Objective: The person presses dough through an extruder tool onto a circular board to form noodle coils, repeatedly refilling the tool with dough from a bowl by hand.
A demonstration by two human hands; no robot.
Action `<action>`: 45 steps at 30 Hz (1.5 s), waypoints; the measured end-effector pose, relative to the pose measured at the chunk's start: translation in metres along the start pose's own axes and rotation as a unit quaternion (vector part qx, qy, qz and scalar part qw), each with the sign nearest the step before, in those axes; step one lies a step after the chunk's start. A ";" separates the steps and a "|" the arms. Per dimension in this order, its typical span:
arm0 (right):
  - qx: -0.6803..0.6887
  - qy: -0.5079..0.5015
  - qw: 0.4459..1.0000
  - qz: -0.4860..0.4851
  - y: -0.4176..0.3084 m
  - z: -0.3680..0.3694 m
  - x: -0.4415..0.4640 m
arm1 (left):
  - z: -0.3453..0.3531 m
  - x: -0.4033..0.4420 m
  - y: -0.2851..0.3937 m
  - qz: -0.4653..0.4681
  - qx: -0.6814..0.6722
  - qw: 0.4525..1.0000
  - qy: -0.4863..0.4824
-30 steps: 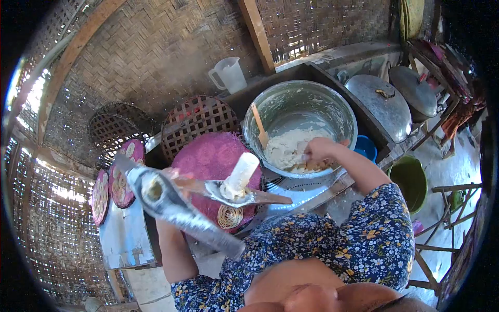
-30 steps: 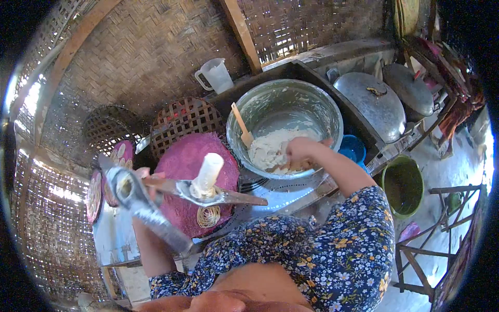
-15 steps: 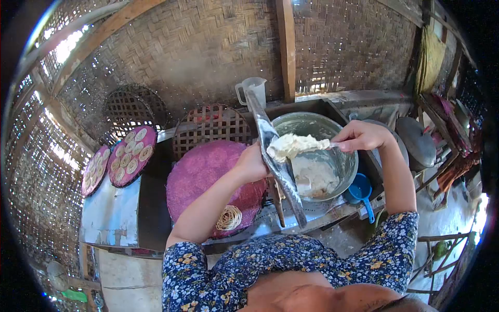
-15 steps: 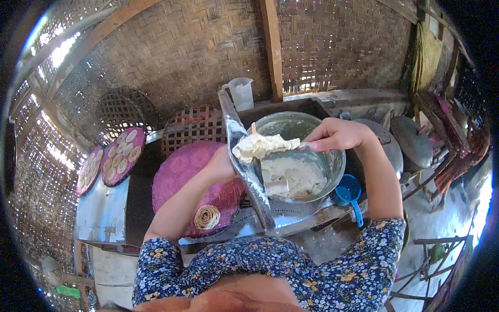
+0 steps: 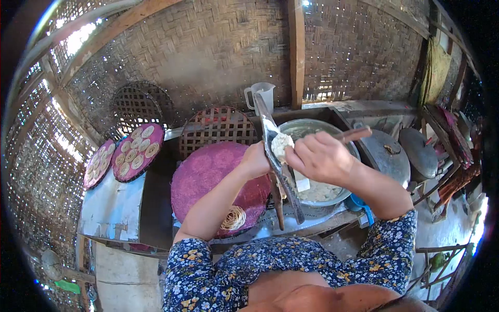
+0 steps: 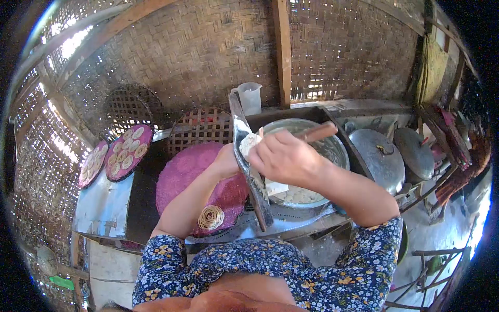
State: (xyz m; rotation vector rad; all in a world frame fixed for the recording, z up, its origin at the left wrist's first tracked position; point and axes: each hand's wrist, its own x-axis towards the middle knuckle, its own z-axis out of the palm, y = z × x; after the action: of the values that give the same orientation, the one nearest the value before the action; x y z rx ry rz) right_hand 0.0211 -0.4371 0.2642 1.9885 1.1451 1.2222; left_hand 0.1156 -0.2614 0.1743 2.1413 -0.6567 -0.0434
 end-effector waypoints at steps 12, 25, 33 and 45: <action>0.153 0.030 0.963 0.221 0.061 -0.017 -0.031 | -0.010 -0.004 -0.012 -0.015 -0.007 1.000 0.007; 0.201 -0.027 0.978 0.046 0.022 0.028 -0.004 | 0.007 0.004 -0.010 0.000 0.041 0.999 0.013; 0.211 0.088 0.887 0.402 0.040 0.001 -0.049 | -0.023 0.016 -0.037 -0.031 -0.138 0.989 0.045; 0.516 0.069 0.652 0.551 -0.055 0.064 -0.065 | -0.014 0.027 -0.048 0.034 -0.327 0.944 -0.008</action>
State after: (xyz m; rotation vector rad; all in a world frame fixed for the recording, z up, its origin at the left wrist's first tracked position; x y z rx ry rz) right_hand 0.0428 -0.4671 0.1641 3.9004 0.5856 1.3013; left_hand 0.1631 -0.2405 0.1522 1.4776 -0.6184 -0.2124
